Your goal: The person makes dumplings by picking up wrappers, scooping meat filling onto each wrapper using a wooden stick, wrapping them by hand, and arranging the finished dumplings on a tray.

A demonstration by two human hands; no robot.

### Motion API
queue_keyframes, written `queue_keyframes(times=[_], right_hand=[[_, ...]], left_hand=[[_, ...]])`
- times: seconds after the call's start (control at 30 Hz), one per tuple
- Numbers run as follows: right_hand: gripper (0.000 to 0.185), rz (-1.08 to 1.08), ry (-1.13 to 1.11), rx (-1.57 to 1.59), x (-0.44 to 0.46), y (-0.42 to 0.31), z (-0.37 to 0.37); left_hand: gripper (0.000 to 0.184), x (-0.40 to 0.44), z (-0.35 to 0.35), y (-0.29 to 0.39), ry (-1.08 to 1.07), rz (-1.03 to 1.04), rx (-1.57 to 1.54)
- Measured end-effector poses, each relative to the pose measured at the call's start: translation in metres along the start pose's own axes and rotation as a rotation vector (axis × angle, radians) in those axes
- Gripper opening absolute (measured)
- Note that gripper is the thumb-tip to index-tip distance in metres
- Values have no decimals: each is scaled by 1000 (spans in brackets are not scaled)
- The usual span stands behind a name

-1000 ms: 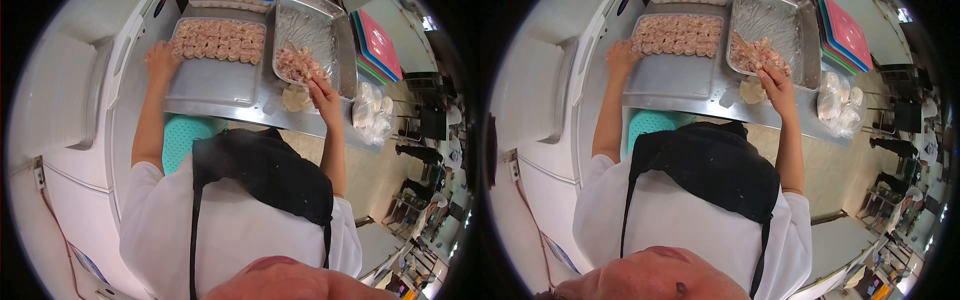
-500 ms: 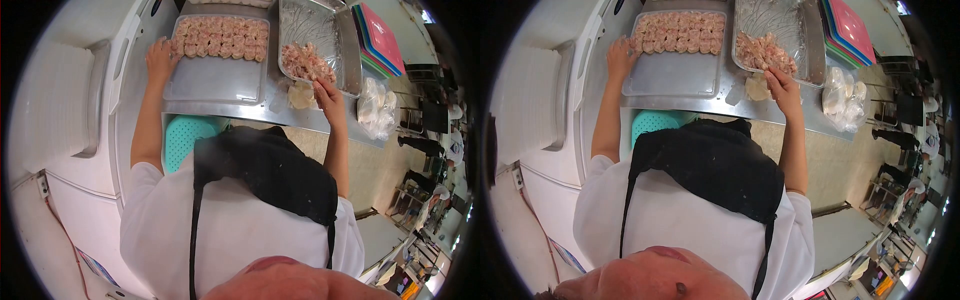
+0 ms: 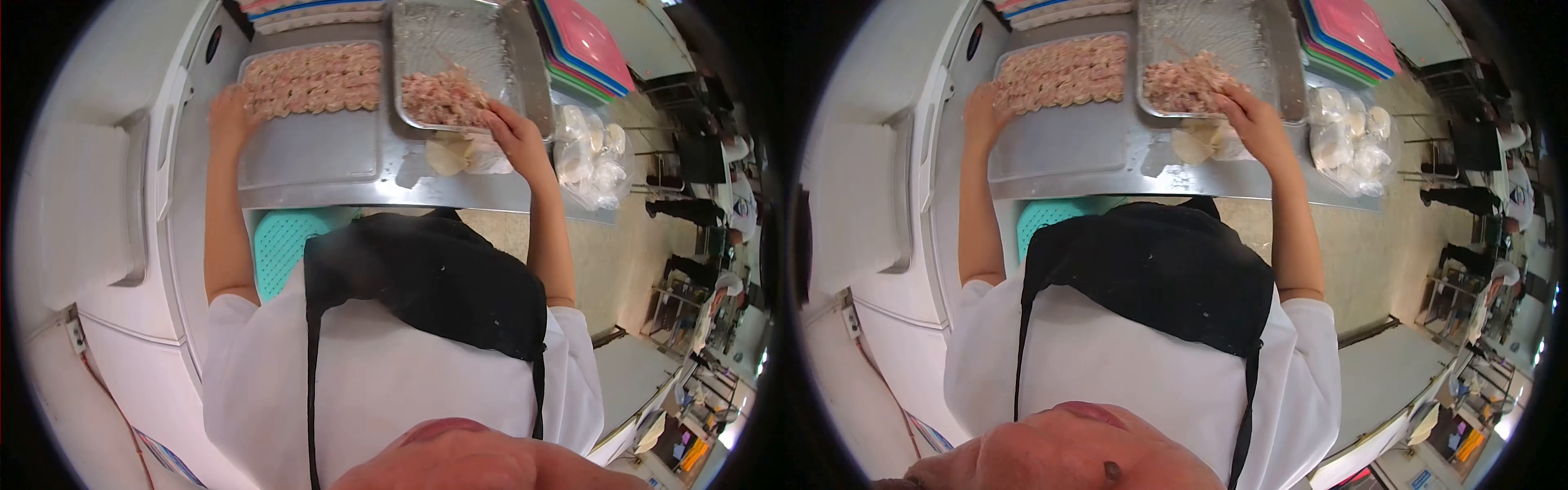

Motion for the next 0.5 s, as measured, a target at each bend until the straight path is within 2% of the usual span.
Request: queue_keyframes(times=[0.03,0.1,0.17,0.23,0.27,0.33,0.4,0.47,0.5], right_hand=[[33,-80,-2,-36,2,-14,-4],[30,-265,2,-83,3,-28,1],[27,-484,13,-103,9,-32,6],[25,-394,-79,-310,29,-14,-5],[25,-345,-124,-415,40,-3,-13],[23,-385,-128,-678,61,15,-51],[22,-468,-196,-881,75,35,-87],[19,-435,-243,-983,81,53,-93],[19,-420,-268,-1034,82,64,-94]], left_hand=[[55,6,-7,32,-71,-21,-70],[56,7,4,100,113,201,-427],[58,11,6,176,-276,7,-728],[54,13,21,224,-381,-14,-784],[52,12,24,242,-300,31,-762],[49,-1,23,272,-133,113,-718],[39,-17,32,287,-277,100,-750],[32,-38,55,296,-389,118,-773],[31,-46,65,299,-363,113,-713]])
Point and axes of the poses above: each hand's wrist, its own x-axis towards the middle knuckle, its own z-axis out of the palm, y = z × x, the point moved 2 cm from there along x, towards the middle knuckle, and after that the axes turned 11 degrees about y, right-handed, at the moved point
